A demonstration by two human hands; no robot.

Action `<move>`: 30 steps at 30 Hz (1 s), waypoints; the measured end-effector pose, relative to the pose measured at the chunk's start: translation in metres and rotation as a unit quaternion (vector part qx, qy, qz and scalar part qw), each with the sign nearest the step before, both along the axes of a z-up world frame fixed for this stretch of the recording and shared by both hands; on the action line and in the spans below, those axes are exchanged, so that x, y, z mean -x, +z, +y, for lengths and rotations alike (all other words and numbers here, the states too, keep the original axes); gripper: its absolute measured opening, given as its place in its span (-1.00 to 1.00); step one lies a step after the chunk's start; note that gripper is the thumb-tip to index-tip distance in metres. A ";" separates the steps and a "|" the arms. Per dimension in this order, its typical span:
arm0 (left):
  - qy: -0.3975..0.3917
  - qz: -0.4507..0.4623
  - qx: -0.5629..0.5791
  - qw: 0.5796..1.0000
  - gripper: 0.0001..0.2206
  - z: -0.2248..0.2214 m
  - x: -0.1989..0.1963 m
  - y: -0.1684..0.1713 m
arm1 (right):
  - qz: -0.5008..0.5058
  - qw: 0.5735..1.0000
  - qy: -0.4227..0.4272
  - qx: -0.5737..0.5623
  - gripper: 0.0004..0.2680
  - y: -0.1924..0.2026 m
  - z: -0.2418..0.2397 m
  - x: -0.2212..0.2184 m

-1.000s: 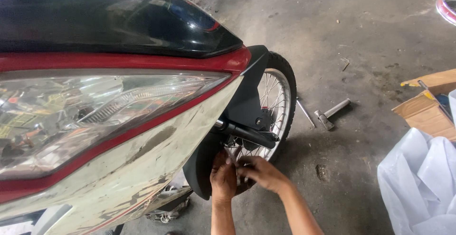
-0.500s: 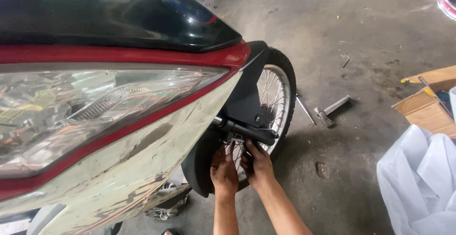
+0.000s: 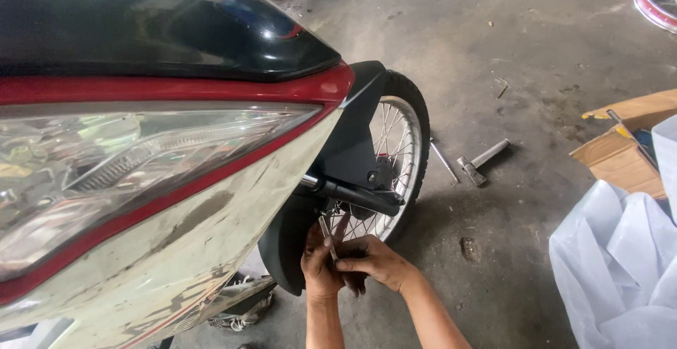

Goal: Installing a front fender on a motorcycle using hand tools.

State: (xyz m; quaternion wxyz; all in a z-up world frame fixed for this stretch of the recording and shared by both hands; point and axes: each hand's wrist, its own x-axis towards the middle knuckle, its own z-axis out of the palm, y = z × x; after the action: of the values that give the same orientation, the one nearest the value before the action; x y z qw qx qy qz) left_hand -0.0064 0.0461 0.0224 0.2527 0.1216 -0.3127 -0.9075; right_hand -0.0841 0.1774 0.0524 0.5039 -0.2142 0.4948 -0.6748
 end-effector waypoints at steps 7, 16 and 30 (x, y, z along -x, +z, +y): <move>0.012 0.125 0.077 0.989 -0.55 -0.016 0.005 -0.076 | -0.032 0.999 -0.028 0.006 -0.73 -0.038 -0.006 0.010; 0.085 0.170 0.120 0.974 -0.61 -0.010 0.013 -0.060 | -0.195 0.904 -0.373 0.069 -0.84 -0.077 -0.046 -0.003; -0.017 0.027 0.006 0.999 -0.44 -0.003 0.002 -0.005 | -0.039 0.999 0.009 0.029 -0.81 -0.011 -0.001 0.002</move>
State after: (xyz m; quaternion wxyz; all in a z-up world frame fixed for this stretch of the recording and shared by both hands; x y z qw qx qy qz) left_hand -0.0083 0.0431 0.0177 0.2463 0.0905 -0.3129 -0.9128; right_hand -0.0857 0.1764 0.0413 0.5224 -0.2063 0.4532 -0.6922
